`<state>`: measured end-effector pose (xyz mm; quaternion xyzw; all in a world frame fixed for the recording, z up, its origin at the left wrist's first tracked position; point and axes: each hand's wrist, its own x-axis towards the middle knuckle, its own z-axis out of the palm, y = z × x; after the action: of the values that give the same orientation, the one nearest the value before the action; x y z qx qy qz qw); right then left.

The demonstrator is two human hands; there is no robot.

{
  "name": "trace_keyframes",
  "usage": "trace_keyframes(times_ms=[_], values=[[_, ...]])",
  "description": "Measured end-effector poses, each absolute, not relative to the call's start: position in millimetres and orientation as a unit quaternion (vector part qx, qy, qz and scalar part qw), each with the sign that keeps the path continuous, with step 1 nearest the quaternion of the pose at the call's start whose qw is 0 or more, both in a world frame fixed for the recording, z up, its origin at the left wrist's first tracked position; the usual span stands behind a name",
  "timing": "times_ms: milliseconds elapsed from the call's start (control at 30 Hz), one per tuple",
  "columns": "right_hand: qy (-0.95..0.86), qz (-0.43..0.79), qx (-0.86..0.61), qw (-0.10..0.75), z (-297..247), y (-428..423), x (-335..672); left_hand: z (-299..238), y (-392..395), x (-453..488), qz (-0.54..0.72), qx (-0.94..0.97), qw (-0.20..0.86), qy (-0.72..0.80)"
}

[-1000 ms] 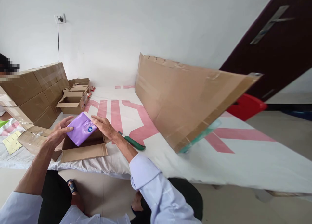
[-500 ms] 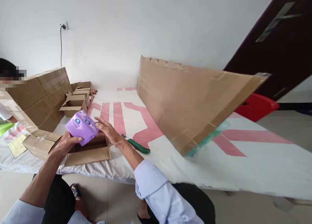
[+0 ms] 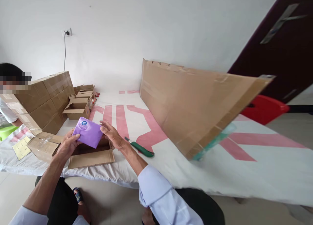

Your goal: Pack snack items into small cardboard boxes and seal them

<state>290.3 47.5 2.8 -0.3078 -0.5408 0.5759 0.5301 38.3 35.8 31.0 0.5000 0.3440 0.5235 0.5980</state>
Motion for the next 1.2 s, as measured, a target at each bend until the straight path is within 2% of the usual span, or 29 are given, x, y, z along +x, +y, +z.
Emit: trace_keyframes(times_ms=[233,700,1200], values=[[-0.555,0.588,-0.3,0.507,-1,39,280,25,36,47,0.567,0.473,0.584,0.339],[-0.53,0.554,-0.346,0.541,-14,71,282,38,44,31,0.414,0.606,0.531,0.423],[-0.539,0.545,-0.366,0.527,-24,83,281,26,66,24,0.399,0.562,0.565,0.454]])
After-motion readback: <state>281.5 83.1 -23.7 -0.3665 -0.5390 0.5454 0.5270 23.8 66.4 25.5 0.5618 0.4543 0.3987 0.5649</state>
